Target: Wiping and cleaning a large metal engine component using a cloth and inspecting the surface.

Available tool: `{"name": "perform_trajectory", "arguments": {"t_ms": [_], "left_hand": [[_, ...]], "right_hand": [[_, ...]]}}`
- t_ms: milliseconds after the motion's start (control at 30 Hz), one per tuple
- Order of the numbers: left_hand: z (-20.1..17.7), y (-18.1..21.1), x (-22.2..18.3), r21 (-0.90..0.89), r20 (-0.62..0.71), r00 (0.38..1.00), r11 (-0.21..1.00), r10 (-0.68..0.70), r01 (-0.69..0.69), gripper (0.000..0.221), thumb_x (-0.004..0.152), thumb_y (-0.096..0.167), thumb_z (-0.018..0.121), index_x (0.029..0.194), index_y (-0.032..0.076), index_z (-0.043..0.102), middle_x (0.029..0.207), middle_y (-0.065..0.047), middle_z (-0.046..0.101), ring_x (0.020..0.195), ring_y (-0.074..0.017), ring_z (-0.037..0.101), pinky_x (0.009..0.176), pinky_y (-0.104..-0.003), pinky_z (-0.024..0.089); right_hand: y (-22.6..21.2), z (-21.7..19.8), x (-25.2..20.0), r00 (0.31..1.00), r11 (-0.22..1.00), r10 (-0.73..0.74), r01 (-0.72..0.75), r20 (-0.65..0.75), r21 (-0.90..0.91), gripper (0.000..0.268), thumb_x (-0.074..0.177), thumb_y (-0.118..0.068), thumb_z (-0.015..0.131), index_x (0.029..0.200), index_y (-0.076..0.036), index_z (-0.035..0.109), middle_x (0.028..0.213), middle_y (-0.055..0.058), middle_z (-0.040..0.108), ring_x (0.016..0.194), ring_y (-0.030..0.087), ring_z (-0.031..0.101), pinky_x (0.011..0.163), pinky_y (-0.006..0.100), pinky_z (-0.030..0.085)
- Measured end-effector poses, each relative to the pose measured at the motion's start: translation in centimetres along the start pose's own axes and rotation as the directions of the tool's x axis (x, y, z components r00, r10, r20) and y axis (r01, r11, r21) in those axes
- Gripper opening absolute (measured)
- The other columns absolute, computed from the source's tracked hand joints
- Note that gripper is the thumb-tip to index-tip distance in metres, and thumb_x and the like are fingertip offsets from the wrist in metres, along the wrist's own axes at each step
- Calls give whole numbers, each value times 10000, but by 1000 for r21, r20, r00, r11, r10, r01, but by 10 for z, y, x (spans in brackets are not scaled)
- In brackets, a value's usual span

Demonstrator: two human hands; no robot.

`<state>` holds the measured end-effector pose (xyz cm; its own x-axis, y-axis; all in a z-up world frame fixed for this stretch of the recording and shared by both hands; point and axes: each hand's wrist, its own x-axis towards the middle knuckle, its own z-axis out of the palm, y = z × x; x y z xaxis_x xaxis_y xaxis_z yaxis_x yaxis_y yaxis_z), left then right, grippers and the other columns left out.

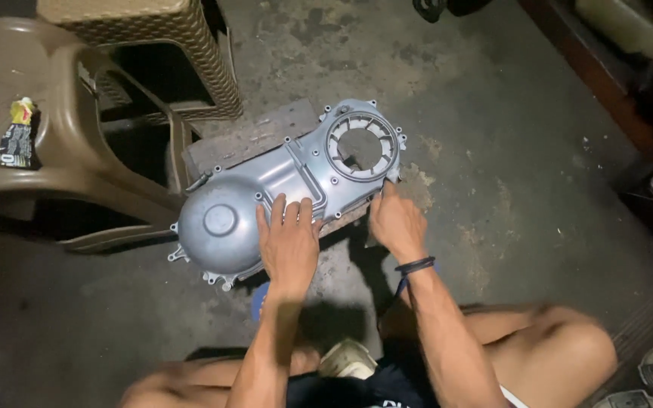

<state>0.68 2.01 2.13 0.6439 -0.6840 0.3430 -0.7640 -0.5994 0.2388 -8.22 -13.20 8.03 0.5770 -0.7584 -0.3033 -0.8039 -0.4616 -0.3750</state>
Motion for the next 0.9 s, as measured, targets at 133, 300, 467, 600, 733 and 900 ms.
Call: {"name": "perform_trajectory", "arguments": {"t_ms": [133, 300, 467, 600, 733, 900], "left_hand": [[4, 2, 1, 45, 55, 998, 999, -15, 12, 418, 944, 350, 671, 1284, 107, 653, 1149, -84, 707, 1364, -304, 538, 1211, -651, 194], [0, 3, 8, 104, 148, 989, 995, -28, 12, 343, 946, 357, 670, 1189, 116, 649, 999, -46, 701, 1115, -232, 673, 1242, -649, 119], [-27, 13, 14, 75, 110, 992, 995, 58, -66, 309, 863, 280, 763, 1012, 33, 651, 816, -105, 661, 781, -281, 716, 1234, -582, 234], [-16, 17, 1, 106, 29, 993, 987, 117, -119, 372, 767, 290, 824, 942, 35, 617, 740, -82, 593, 638, -277, 695, 1153, -533, 411], [5, 26, -10, 117, 26, 997, 991, 67, -70, 357, 807, 325, 809, 930, 44, 626, 747, -64, 584, 610, -265, 683, 1040, -484, 496], [19, 31, -11, 129, -56, 998, 991, 28, -21, 389, 777, 373, 810, 903, 59, 619, 738, -51, 553, 579, -239, 646, 1001, -428, 499]], "right_hand": [[10, -7, 6, 999, 999, 11, -9, 46, -45, 537, 997, -316, 437, 1428, -14, 546, 1084, 332, 714, 1050, 526, 690, 833, 650, 529], [14, -12, 24, 993, 994, -53, 63, 107, -93, 569, 954, -372, 430, 1373, -27, 600, 1024, 337, 716, 1027, 529, 691, 815, 664, 545], [-13, -37, 0, 996, 999, -21, 25, 87, -41, 537, 979, -304, 408, 1355, 26, 602, 1038, 357, 710, 1025, 537, 686, 834, 658, 541], [-8, -32, 10, 993, 999, -44, 47, 110, -24, 591, 967, -325, 392, 1437, 0, 545, 1048, 341, 714, 1030, 525, 687, 832, 676, 533], [14, -17, 36, 986, 989, -117, 126, 118, -72, 616, 958, -366, 423, 1443, -2, 537, 1023, 339, 713, 1016, 517, 692, 800, 656, 547], [2, -34, 28, 987, 989, -141, 143, 77, -32, 582, 983, -309, 401, 1444, 15, 548, 1008, 334, 721, 946, 505, 709, 738, 629, 564]]}}
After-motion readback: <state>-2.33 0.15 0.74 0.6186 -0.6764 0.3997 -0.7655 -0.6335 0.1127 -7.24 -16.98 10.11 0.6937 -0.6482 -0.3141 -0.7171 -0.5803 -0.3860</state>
